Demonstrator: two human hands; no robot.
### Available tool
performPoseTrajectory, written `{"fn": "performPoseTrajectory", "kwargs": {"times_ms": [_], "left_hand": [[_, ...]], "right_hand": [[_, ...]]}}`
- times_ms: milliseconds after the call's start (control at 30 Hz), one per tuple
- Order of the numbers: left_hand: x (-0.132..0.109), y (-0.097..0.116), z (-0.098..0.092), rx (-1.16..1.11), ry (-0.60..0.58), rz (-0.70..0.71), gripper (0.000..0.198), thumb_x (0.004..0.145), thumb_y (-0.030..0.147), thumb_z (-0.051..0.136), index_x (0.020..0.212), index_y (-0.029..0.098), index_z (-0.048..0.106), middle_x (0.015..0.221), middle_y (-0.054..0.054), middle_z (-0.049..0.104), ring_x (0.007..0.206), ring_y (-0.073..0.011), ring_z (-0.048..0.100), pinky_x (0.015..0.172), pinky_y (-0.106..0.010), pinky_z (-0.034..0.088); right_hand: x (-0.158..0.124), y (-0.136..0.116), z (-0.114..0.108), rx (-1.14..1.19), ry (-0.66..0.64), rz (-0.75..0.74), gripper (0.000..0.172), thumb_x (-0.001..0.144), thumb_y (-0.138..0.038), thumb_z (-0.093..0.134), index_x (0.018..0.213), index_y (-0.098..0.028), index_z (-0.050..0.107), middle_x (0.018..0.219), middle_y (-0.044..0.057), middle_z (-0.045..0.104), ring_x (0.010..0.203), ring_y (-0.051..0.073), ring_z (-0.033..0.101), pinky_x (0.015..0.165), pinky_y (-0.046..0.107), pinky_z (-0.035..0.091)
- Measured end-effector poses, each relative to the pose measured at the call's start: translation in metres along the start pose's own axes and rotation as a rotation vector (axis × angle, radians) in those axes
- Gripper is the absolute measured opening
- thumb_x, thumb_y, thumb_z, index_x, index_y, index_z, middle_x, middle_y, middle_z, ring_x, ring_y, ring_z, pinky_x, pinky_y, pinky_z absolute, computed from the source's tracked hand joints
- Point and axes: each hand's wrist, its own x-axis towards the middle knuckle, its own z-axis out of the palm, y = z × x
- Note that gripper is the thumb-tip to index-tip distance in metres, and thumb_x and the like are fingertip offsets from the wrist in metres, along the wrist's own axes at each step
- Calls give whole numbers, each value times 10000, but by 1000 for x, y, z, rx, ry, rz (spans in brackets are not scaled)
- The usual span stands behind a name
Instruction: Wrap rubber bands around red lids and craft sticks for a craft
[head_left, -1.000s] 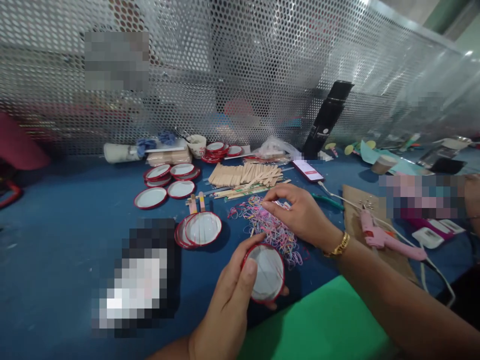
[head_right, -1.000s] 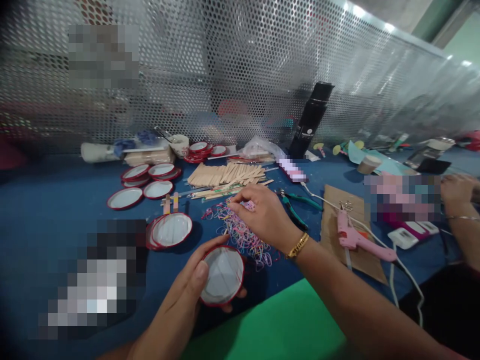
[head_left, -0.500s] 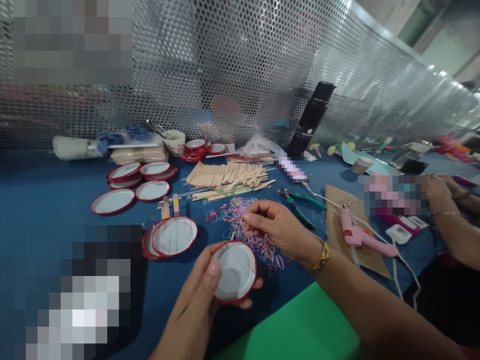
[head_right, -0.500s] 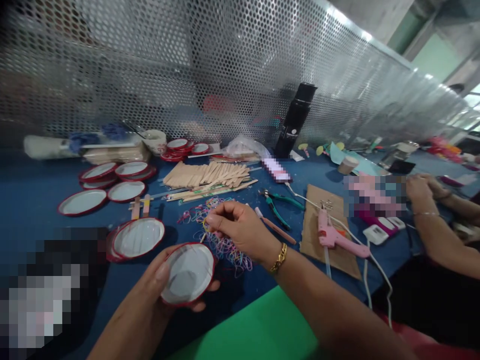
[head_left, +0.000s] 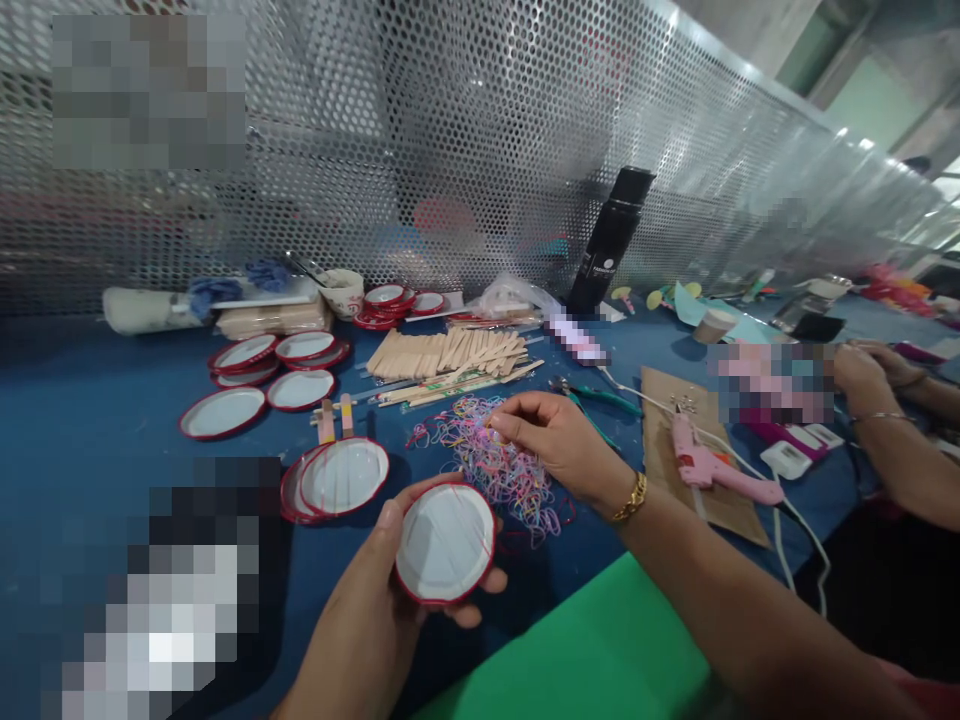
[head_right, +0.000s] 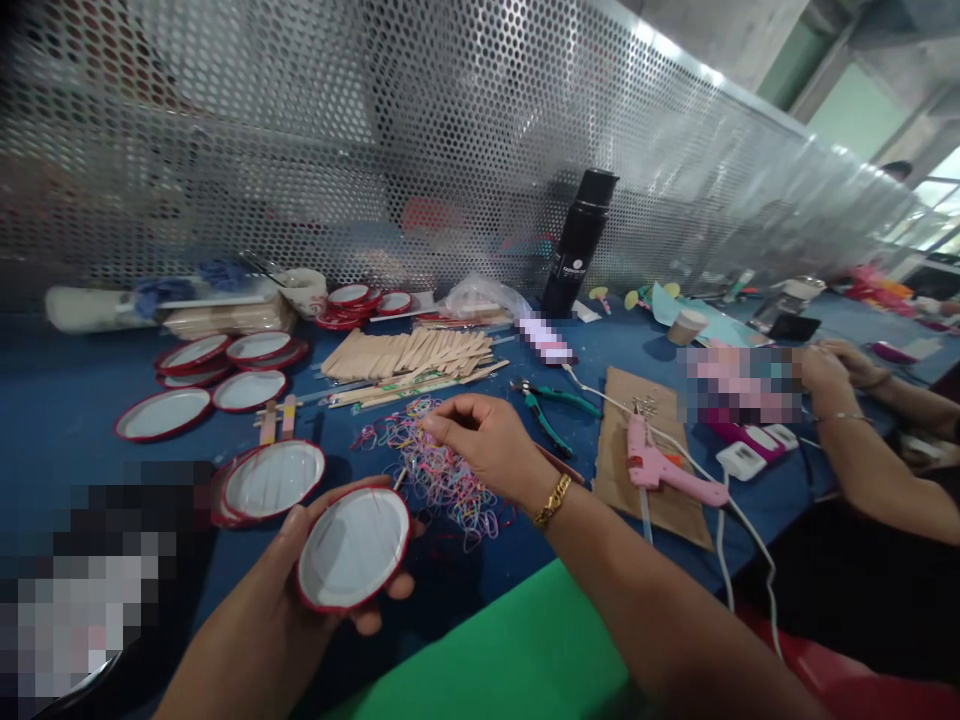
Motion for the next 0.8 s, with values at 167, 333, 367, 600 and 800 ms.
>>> {"fn": "performPoseTrajectory", "kwargs": {"times_ms": [167, 333, 367, 600, 800], "left_hand": [[-5, 11, 8, 8, 19, 11, 449, 858, 613, 526, 1009, 213, 662, 782, -83, 774, 581, -225, 714, 417, -257, 517], [-5, 12, 7, 4, 15, -4, 452, 908, 568, 476, 1054, 174, 644, 774, -94, 771, 551, -203, 702, 412, -235, 503], [-5, 12, 7, 2, 4, -1, 446, 916, 563, 463, 1036, 174, 645, 769, -94, 769, 537, -195, 696, 405, -228, 496], [-6, 6, 3, 55, -61, 30, 324, 864, 396, 638, 1096, 172, 609, 770, -62, 734, 582, -193, 707, 428, -209, 504], [-2, 3, 3, 120, -29, 55, 501, 710, 247, 816, 1146, 224, 570, 829, -26, 721, 650, -209, 739, 440, -188, 493]], "right_hand": [[1, 8, 1, -81, 8, -77, 150, 813, -338, 692, 864, -200, 723, 864, 31, 729, 771, 138, 622, 745, 301, 488], [1, 8, 0, -115, 7, -71, 142, 815, -328, 688, 874, -202, 720, 862, 36, 732, 776, 145, 631, 744, 312, 496], [1, 8, 0, -110, 7, -68, 140, 817, -324, 687, 873, -200, 719, 858, 35, 730, 768, 142, 628, 743, 310, 494], [1, 7, 2, -105, 4, -68, 157, 825, -329, 681, 853, -176, 709, 794, 24, 691, 696, 117, 583, 699, 286, 467], [1, 6, 1, -86, -5, -62, 240, 821, -426, 682, 833, -186, 691, 725, 1, 640, 653, 110, 536, 651, 273, 449]]}}
